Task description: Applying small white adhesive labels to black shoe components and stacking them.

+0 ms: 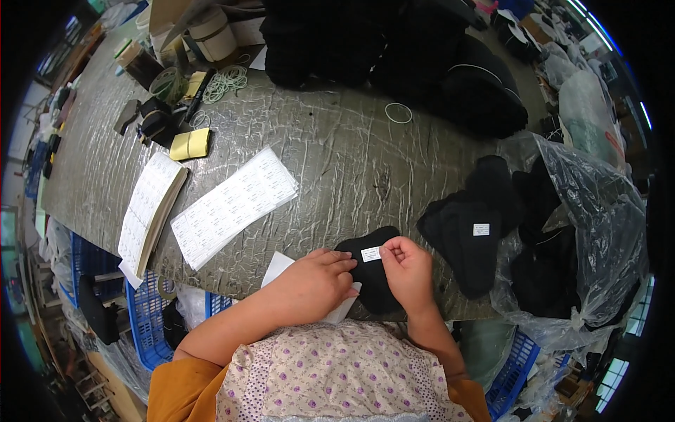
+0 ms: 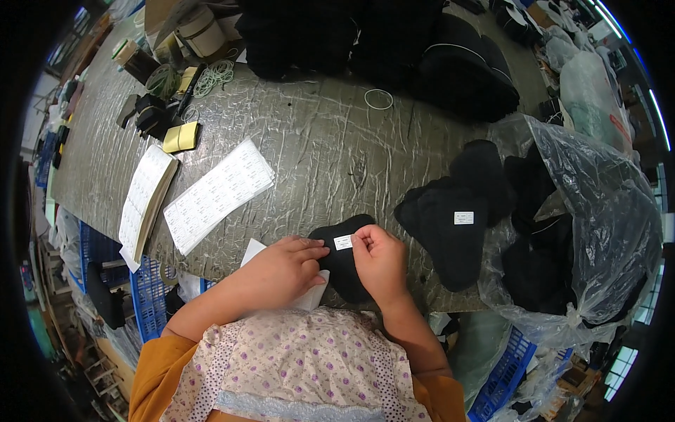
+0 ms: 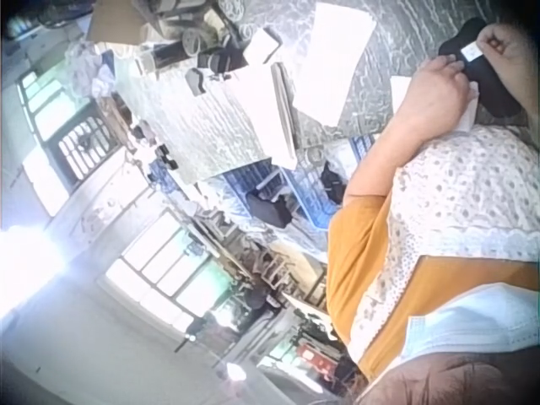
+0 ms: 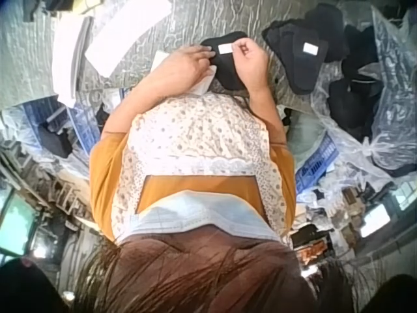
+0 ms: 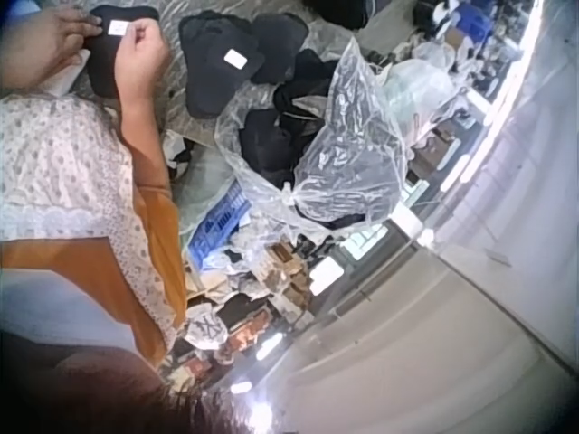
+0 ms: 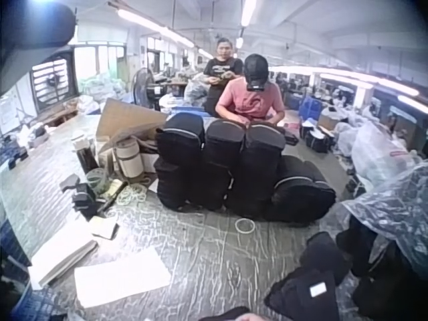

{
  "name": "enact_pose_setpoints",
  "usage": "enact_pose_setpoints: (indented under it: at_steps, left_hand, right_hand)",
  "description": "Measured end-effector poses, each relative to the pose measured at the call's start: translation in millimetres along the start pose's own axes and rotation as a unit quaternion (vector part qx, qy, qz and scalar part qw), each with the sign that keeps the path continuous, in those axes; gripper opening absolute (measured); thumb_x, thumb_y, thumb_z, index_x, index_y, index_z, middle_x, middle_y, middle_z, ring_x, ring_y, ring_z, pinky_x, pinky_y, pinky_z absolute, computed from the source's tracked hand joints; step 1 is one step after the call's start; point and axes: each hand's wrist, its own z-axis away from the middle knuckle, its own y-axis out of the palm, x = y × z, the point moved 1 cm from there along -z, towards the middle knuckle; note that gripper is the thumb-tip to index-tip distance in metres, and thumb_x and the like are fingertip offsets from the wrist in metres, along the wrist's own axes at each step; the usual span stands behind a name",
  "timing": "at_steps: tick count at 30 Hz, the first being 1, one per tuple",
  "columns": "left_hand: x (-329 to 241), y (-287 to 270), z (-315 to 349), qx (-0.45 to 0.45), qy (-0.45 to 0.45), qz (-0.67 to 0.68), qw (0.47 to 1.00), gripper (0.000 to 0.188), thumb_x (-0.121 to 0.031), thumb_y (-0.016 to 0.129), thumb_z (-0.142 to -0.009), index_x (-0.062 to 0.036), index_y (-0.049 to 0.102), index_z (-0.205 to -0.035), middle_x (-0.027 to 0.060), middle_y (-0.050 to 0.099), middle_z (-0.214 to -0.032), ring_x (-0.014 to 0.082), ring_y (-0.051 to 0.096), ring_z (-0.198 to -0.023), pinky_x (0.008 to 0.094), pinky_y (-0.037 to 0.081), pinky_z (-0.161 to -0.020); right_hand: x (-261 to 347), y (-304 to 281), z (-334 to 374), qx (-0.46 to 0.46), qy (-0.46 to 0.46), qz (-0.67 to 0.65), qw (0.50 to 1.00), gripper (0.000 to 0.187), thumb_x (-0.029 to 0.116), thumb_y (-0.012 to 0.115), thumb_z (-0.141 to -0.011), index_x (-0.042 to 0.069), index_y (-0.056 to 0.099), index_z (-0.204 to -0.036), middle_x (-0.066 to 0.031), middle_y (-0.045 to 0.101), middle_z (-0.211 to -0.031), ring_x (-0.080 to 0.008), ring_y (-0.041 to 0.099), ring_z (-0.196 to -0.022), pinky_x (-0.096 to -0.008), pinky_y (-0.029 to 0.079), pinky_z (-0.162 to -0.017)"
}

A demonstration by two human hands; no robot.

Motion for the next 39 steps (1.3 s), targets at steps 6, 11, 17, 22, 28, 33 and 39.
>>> enact_pose_setpoints:
  at_steps: [6, 11, 17, 22, 28, 33, 39]
  left_hand:
    - [-4, -3, -11, 0.039, -0.001, -0.055, 0.998, 0.034, -0.028, 0.063, -0.086, -0.0002, 0.068, -0.105, 0.0074, 0.065, -0.12, 0.0211, 0.059, -0.108, 0.0364, 0.04, -0.095]
    - [-1, 3, -11, 0.017, 0.012, -0.069, 0.997, 0.022, -0.027, 0.062, -0.086, -0.0079, 0.071, -0.078, 0.0071, 0.066, -0.12, 0.0188, 0.058, -0.102, 0.0369, 0.042, -0.087]
    - [-2, 3, -12, 0.01, 0.008, -0.065, 0.998, 0.024, -0.026, 0.061, -0.086, -0.0044, 0.07, -0.083, 0.0068, 0.066, -0.12, 0.0193, 0.058, -0.101, 0.0382, 0.042, -0.089]
    - [-2, 1, -12, 0.033, -0.013, -0.064, 0.997, 0.025, -0.026, 0.061, -0.087, -0.0024, 0.069, -0.086, 0.006, 0.065, -0.121, 0.0193, 0.058, -0.102, 0.0384, 0.041, -0.089]
    - [3, -3, -5, 0.017, -0.005, 0.003, 1.0, 0.023, -0.021, 0.06, -0.088, 0.0006, 0.067, -0.09, 0.0084, 0.063, -0.125, 0.0242, 0.055, -0.112, 0.0401, 0.041, -0.093]
    - [8, -7, 4, 0.039, -0.024, 0.071, 0.996, 0.033, -0.016, 0.06, -0.087, 0.0041, 0.061, -0.114, 0.012, 0.061, -0.124, 0.0301, 0.05, -0.122, 0.0439, 0.037, -0.101]
    - [9, -9, 7, 0.035, -0.034, 0.114, 0.992, 0.029, -0.013, 0.057, -0.089, 0.0049, 0.06, -0.112, 0.0152, 0.06, -0.124, 0.0338, 0.049, -0.123, 0.0458, 0.037, -0.103]
  right_hand:
    - [0, 1, 0, -0.027, -0.005, 0.018, 0.999, 0.008, 0.002, 0.066, -0.083, -0.003, 0.063, -0.079, -0.008, 0.064, -0.066, -0.0105, 0.058, -0.056, -0.0264, 0.046, -0.053]
    - [2, 2, 0, -0.043, -0.002, 0.011, 0.999, 0.017, 0.001, 0.069, -0.081, -0.002, 0.058, -0.093, -0.0062, 0.063, -0.066, -0.0085, 0.058, -0.057, -0.0245, 0.046, -0.053]
    - [5, 1, -1, -0.055, 0.015, 0.066, 0.996, 0.033, 0.001, 0.073, -0.078, 0.0, 0.05, -0.102, -0.0056, 0.062, -0.065, -0.008, 0.058, -0.059, -0.0237, 0.046, -0.053]
    - [15, 0, -4, -0.061, 0.006, 0.19, 0.98, 0.034, 0.004, 0.075, -0.075, -0.001, 0.052, -0.099, -0.008, 0.058, -0.066, -0.0178, 0.058, -0.056, -0.0304, 0.047, -0.055]
    - [2, -8, -4, -0.122, -0.157, 0.251, 0.947, 0.028, 0.004, 0.075, -0.073, 0.0, 0.057, -0.094, -0.012, 0.055, -0.079, -0.0261, 0.056, -0.063, -0.0352, 0.046, -0.058]
    - [0, -13, -2, -0.086, -0.073, 0.163, 0.98, 0.018, 0.005, 0.07, -0.079, 0.002, 0.055, -0.087, -0.0133, 0.058, -0.069, -0.0299, 0.059, -0.065, -0.038, 0.047, -0.062]
    - [9, -44, -5, -0.059, 0.022, 0.026, 0.998, 0.014, 0.001, 0.064, -0.085, 0.001, 0.05, -0.087, -0.0065, 0.053, -0.063, -0.0112, 0.047, -0.056, -0.0278, 0.04, -0.054]
